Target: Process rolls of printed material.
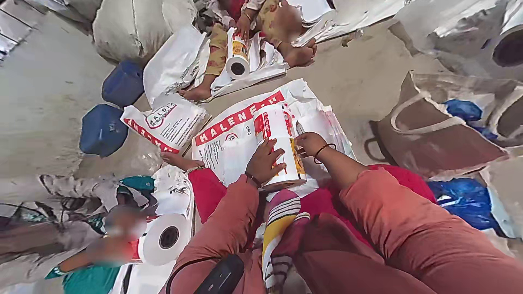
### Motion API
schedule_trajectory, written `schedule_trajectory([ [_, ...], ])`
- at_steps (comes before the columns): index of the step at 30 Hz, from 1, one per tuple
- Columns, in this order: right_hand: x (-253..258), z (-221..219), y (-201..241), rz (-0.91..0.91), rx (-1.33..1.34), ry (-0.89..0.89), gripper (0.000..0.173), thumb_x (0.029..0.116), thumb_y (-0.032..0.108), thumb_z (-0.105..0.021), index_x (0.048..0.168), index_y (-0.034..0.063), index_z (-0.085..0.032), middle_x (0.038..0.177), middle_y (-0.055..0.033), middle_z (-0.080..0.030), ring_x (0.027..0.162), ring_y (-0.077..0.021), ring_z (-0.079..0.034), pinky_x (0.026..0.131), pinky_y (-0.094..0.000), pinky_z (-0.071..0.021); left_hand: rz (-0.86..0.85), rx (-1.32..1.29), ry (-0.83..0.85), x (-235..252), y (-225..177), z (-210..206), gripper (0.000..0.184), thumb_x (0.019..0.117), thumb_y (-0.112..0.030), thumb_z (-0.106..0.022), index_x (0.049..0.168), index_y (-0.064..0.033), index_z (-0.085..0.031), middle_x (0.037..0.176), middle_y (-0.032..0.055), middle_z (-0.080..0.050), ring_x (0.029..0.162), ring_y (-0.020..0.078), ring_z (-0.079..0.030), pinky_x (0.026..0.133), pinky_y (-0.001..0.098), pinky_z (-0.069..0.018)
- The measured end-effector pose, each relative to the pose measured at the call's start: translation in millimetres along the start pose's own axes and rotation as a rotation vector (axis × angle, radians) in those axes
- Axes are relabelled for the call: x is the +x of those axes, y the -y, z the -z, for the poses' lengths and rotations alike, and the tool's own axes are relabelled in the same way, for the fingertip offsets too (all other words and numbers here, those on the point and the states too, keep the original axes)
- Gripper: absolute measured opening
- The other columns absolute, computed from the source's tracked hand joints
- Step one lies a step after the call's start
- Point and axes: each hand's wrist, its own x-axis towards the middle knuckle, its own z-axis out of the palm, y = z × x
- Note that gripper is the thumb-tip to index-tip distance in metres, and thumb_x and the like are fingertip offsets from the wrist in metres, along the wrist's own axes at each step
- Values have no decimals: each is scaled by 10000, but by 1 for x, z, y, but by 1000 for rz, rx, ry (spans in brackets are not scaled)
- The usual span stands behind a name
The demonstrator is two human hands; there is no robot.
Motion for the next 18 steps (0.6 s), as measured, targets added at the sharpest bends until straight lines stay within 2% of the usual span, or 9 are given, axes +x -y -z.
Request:
schedule_trajectory([
  [2, 0, -4, 0, 9, -28, -19, 324, 1076, 248, -492, 1282, 52, -648, 1160, -203, -693, 975, -314, -727, 877, -526, -595, -17, 12, -5, 7, 0, 0, 529, 998, -561, -512, 1372, -215, -658, 1633, 156, -389, 1560, 385, -245, 1249, 573, -248],
  [6, 0, -5, 0, -2, 3, -22, 318, 1078, 220, -476, 1299, 65, -643, 1189, -201, -683, 968, -310, -729, 854, -513, -603, 31, -41, -46, 5, 4, -1, 504, 1002, -460, -555, 1305, -70, -657, 1623, 150, -407, 1554, 336, -285, 1262, 508, -261],
  [10, 2, -4, 1, -6, -34, 8, 320, 1082, 210, -449, 1285, 60, -646, 1186, -202, -685, 964, -303, -730, 858, -499, -601, 41, -43, -106, -1, 7, -4, 468, 990, -451, -563, 1190, -44, -681, 1599, 166, -427, 1513, 319, -373, 1212, 481, -371],
  [14, 5, -5, 1, 11, -75, 18, 332, 1087, 224, -439, 1274, 59, -658, 1177, -202, -690, 978, -308, -722, 875, -510, -582, -15, -5, -84, 0, 9, -1, 501, 997, -509, -517, 1275, -135, -702, 1590, 133, -459, 1533, 359, -322, 1233, 513, -317],
  [18, -5, -7, 6, 12, -110, 13, 335, 1091, 231, -437, 1286, 83, -666, 1193, -185, -685, 986, -304, -711, 885, -520, -570, -59, 74, -65, 5, 6, -1, 518, 992, -575, -487, 1324, -233, -693, 1591, 118, -463, 1525, 387, -325, 1208, 555, -339],
])
